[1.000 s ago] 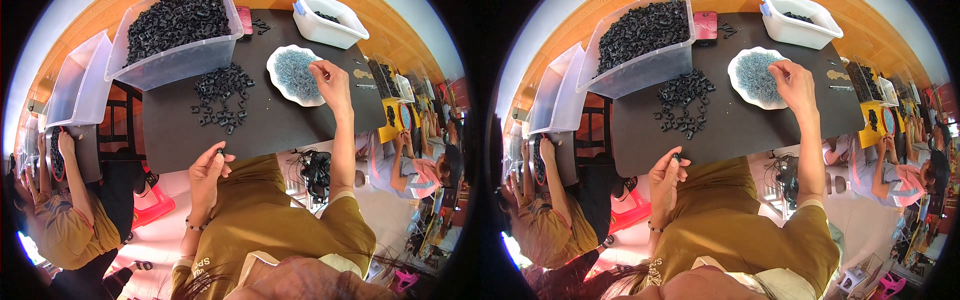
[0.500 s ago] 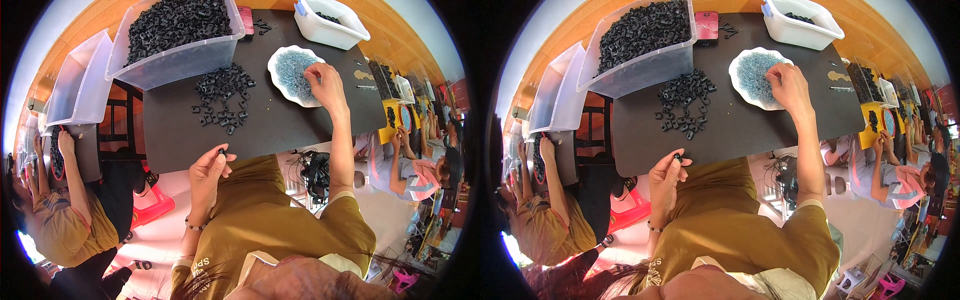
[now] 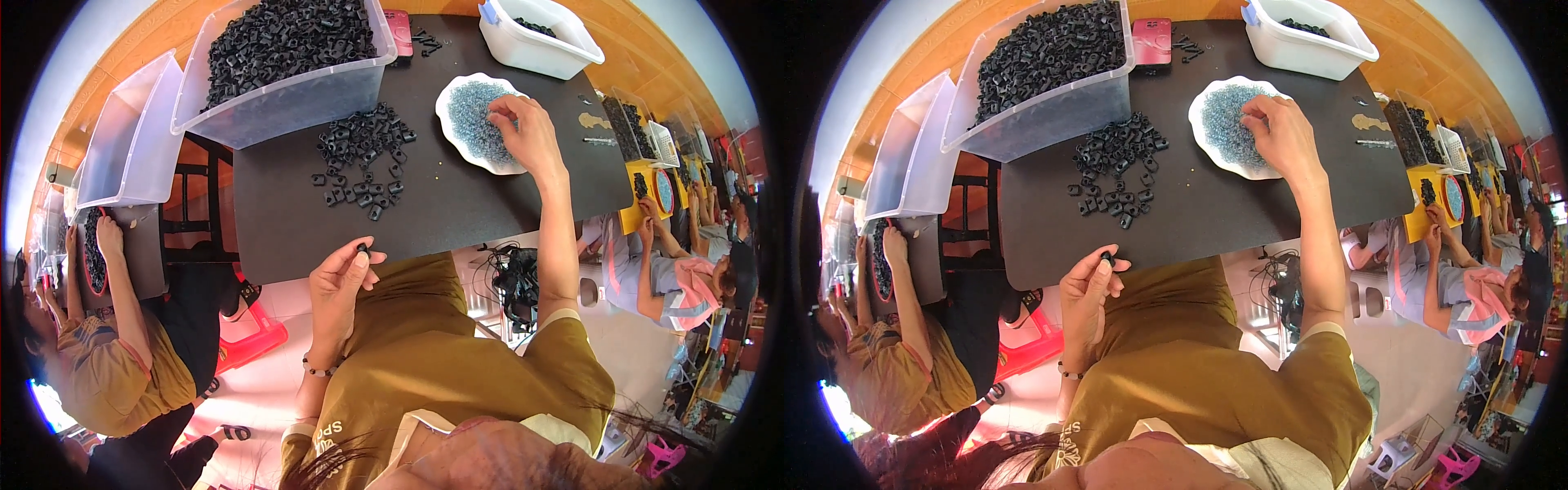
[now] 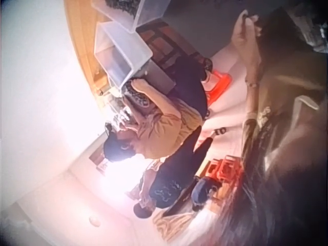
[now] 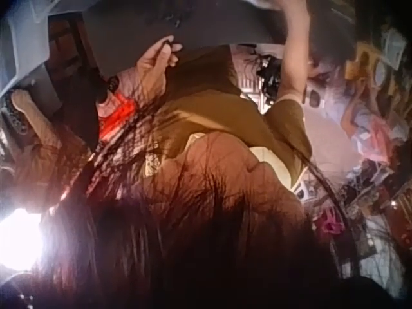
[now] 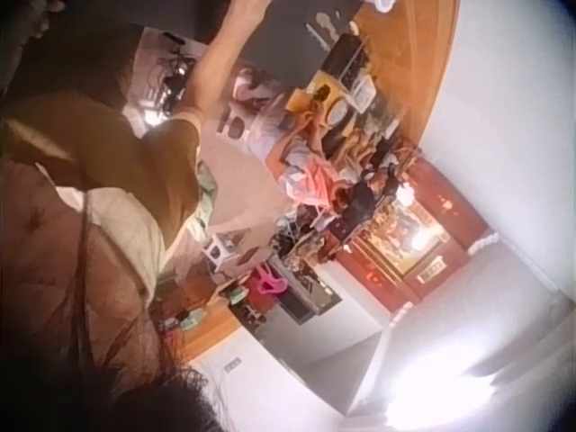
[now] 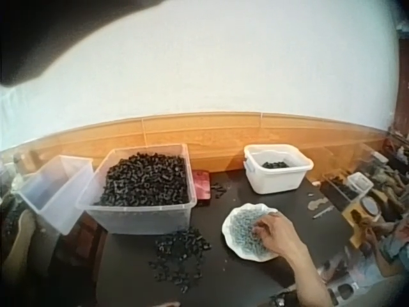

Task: The person assembles plastic cord locks by picking up plastic components and inserting small springs into them by hand.

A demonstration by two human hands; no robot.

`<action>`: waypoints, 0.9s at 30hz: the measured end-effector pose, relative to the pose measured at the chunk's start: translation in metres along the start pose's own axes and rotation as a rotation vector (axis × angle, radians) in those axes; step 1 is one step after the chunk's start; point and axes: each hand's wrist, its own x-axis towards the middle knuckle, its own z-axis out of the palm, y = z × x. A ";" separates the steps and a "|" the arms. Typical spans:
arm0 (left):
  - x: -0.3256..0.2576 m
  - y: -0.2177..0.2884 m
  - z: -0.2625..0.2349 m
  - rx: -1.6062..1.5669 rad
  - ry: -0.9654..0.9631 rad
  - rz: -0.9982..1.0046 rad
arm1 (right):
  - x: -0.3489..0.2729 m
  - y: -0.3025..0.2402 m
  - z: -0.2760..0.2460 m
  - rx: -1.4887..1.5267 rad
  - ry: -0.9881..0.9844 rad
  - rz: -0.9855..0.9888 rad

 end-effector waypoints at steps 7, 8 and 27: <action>0.002 0.000 0.001 -0.004 -0.008 -0.007 | 0.000 0.008 -0.004 0.313 0.070 0.163; 0.003 0.001 0.002 -0.001 -0.016 -0.011 | 0.000 0.008 -0.004 0.359 0.072 0.175; 0.169 0.044 0.132 0.430 -0.453 0.297 | -0.003 0.013 -0.015 0.894 -0.095 0.187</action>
